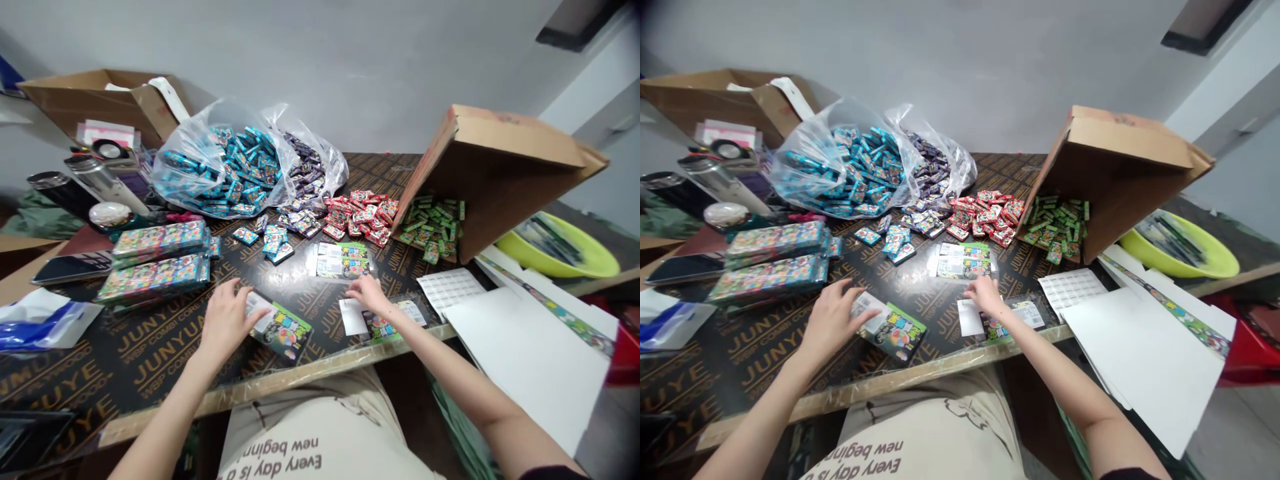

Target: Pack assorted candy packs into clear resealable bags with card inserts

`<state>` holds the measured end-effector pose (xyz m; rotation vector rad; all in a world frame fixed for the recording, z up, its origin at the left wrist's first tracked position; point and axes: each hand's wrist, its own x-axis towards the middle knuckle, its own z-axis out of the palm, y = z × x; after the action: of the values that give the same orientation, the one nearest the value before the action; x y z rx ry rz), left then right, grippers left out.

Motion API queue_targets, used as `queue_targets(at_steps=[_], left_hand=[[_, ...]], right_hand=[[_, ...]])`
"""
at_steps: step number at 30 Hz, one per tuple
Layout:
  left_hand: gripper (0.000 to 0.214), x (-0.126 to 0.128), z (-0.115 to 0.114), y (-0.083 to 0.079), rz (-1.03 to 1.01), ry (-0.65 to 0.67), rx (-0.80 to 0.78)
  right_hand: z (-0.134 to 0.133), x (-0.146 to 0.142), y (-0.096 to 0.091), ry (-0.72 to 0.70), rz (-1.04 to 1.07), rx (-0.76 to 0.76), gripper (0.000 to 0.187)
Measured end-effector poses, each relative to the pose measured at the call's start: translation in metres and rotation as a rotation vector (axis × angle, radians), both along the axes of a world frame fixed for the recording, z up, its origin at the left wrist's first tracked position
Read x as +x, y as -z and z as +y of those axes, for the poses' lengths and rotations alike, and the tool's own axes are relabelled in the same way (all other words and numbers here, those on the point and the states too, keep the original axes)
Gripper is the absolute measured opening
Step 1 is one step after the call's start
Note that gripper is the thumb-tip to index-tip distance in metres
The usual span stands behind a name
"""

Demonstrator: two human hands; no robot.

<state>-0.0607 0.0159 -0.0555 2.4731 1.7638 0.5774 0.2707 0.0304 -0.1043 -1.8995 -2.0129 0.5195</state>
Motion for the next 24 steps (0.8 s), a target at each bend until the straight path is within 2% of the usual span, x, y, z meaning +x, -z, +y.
queue_targets(at_steps=[2, 4, 5, 7, 10, 13, 14, 16, 18, 20, 24], left_hand=[[0.057, 0.001, 0.004, 0.013, 0.104, 0.170, -0.085], [0.065, 0.011, 0.008, 0.026, 0.174, 0.382, -0.263], [0.067, 0.017, 0.009, 0.032, 0.205, 0.455, -0.352], [0.067, 0.029, 0.013, 0.040, 0.250, 0.515, -0.472], [0.051, 0.038, 0.018, 0.038, 0.203, 0.503, -0.543], [0.030, 0.037, 0.021, 0.016, -0.051, 0.416, -0.562], [0.028, 0.035, 0.021, 0.006, -0.177, 0.369, -0.530], [0.038, 0.031, 0.022, -0.014, -0.438, 0.278, -0.414], [0.046, 0.026, 0.022, -0.027, -0.625, 0.238, -0.313], [0.039, 0.023, 0.022, -0.029, -0.707, 0.246, -0.272], [0.032, 0.023, 0.020, -0.013, -0.733, 0.184, -0.288]], right_hand=[[-0.007, 0.005, 0.016, -0.008, -0.027, -0.035, 0.010], [-0.010, 0.003, 0.027, -0.032, -0.040, -0.055, 0.010], [-0.010, 0.002, 0.030, -0.052, -0.042, -0.062, 0.011], [-0.008, 0.000, 0.034, -0.094, -0.039, -0.074, 0.011], [-0.006, 0.001, 0.035, -0.142, -0.029, -0.086, 0.010], [-0.006, 0.003, 0.036, -0.182, -0.023, -0.093, 0.007], [-0.006, 0.003, 0.037, -0.194, -0.022, -0.094, 0.005], [-0.006, 0.003, 0.038, -0.212, -0.017, -0.093, 0.005], [-0.007, 0.002, 0.039, -0.224, -0.009, -0.087, 0.004], [-0.007, 0.002, 0.039, -0.236, 0.003, -0.081, 0.005], [-0.009, 0.001, 0.039, -0.249, 0.023, -0.066, 0.008]])
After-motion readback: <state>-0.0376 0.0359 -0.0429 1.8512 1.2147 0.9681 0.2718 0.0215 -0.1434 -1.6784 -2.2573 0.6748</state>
